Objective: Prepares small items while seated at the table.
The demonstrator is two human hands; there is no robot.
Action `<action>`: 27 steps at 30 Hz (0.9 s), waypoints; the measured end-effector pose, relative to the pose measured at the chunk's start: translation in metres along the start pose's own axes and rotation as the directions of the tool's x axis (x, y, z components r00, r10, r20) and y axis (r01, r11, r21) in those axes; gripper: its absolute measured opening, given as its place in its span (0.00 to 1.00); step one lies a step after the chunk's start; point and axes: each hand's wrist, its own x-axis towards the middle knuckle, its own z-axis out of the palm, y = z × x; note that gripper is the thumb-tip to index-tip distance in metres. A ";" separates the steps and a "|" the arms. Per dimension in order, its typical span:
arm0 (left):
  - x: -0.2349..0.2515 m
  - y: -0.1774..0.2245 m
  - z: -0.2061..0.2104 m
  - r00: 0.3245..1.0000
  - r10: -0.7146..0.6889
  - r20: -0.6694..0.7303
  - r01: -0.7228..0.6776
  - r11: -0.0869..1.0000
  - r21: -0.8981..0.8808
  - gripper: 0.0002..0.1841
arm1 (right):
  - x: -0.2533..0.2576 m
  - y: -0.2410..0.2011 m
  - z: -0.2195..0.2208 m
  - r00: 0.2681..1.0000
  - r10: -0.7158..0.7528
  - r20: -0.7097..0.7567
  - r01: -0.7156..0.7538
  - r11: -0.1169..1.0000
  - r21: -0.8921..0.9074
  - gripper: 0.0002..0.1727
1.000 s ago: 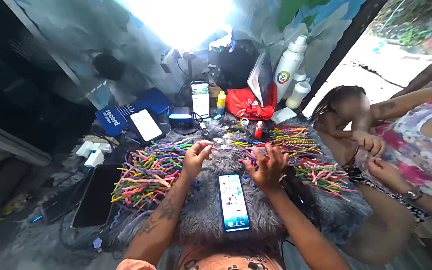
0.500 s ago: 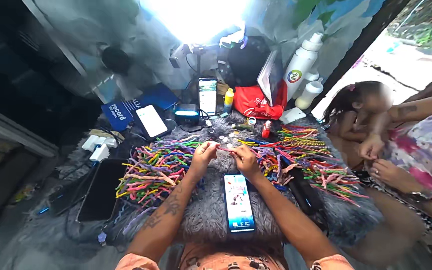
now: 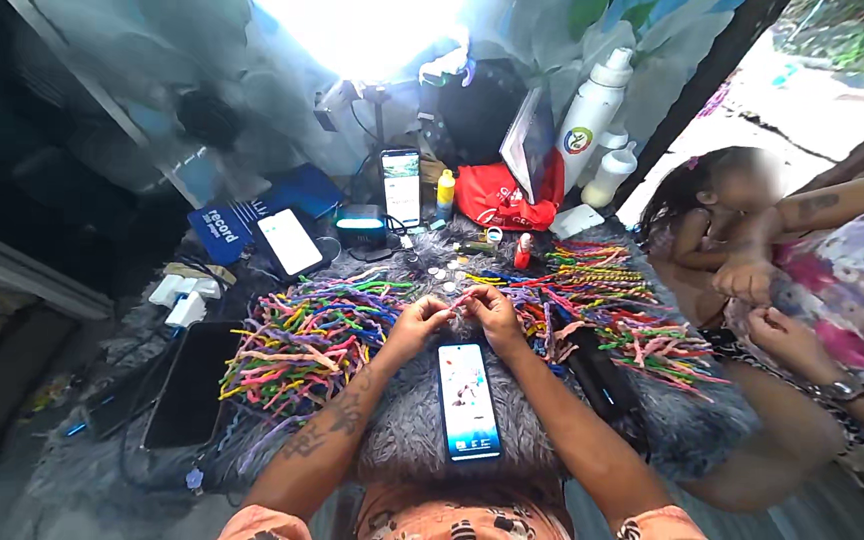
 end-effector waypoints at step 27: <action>-0.009 0.008 0.003 0.972 0.161 0.170 -0.171 0.984 0.045 0.10 | -0.021 -0.009 -0.015 0.867 -0.496 0.043 0.476 0.800 -0.365 0.07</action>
